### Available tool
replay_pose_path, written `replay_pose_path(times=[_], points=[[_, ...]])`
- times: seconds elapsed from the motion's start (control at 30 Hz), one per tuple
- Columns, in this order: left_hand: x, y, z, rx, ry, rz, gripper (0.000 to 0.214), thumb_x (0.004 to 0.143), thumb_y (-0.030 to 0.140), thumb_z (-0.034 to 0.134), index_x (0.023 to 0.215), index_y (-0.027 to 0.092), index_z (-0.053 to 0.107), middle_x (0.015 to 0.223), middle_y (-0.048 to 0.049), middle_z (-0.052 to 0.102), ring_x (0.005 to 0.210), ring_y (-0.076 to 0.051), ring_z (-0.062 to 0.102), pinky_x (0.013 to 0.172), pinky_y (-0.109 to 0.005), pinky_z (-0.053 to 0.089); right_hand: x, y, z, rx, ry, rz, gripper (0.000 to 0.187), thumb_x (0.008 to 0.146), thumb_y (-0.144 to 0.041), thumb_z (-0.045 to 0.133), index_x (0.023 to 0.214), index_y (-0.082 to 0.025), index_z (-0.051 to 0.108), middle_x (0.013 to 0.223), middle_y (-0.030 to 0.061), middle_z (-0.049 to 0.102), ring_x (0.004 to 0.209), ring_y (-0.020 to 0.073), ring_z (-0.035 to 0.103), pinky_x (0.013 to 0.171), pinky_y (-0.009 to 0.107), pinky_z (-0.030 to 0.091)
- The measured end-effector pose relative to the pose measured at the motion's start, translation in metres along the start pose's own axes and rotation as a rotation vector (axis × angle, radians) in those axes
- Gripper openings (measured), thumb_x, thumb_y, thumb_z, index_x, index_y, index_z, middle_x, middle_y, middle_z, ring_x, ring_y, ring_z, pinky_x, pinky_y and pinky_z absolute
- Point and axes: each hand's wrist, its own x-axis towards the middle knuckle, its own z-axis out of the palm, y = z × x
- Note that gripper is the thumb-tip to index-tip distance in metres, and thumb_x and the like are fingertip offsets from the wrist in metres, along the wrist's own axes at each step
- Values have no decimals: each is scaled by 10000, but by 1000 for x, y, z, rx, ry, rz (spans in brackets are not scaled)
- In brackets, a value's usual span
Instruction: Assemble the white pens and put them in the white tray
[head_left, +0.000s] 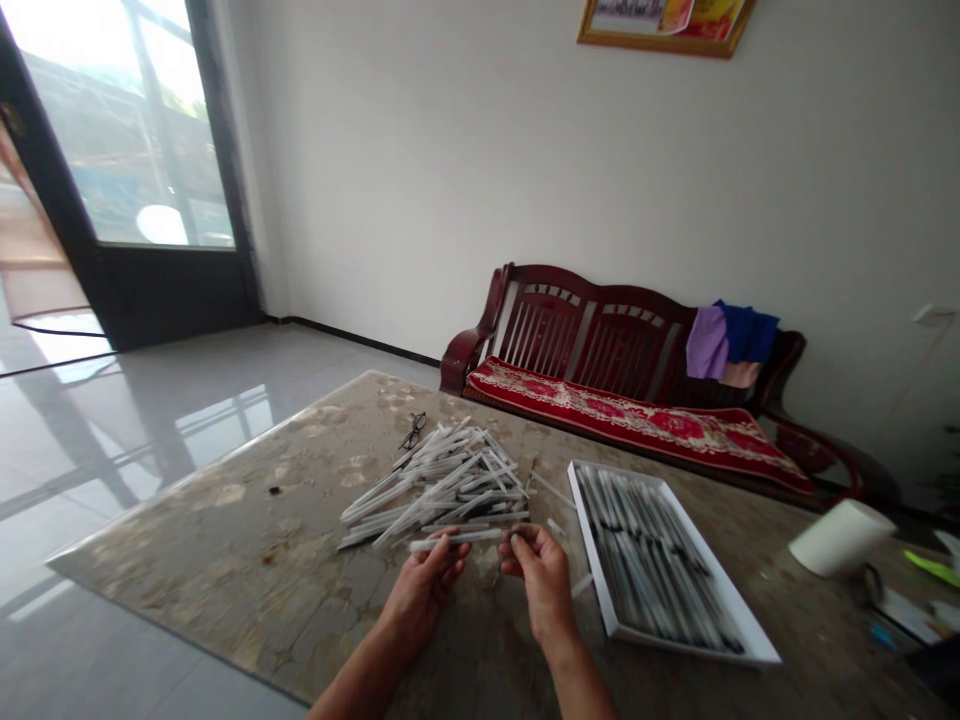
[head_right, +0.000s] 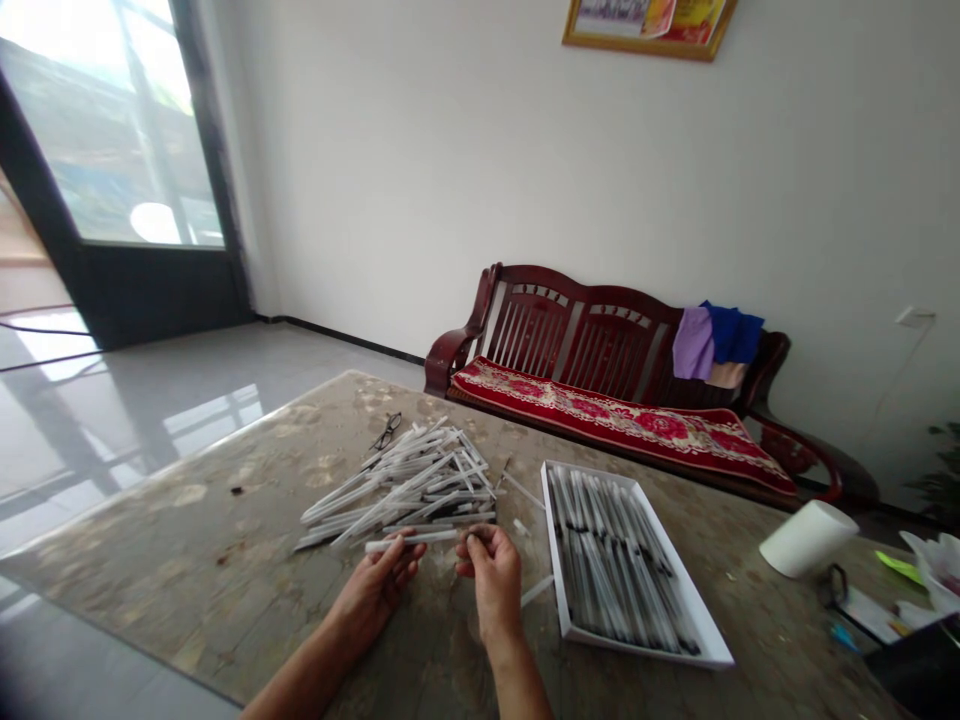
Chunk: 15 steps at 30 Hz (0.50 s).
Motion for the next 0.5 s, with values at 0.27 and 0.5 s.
replay_pose_path(times=[0.27, 0.5], points=[[0, -1, -1, 21, -19, 7, 93, 832, 46, 653, 879, 125, 673, 759, -49, 732, 677, -150, 741, 570, -185, 606, 2, 4, -7, -147, -61, -119, 294, 628, -344, 746, 869, -181, 707, 828, 36, 694, 669, 172, 618, 582, 286, 536], [-2, -1, 1, 50, -17, 1, 96, 836, 35, 641, 875, 117, 674, 726, -42, 716, 662, -138, 731, 578, -179, 597, 4, -1, -9, -238, -45, -216, 151, 640, -277, 713, 727, -198, 618, 628, -20, 610, 581, 151, 577, 562, 258, 487]])
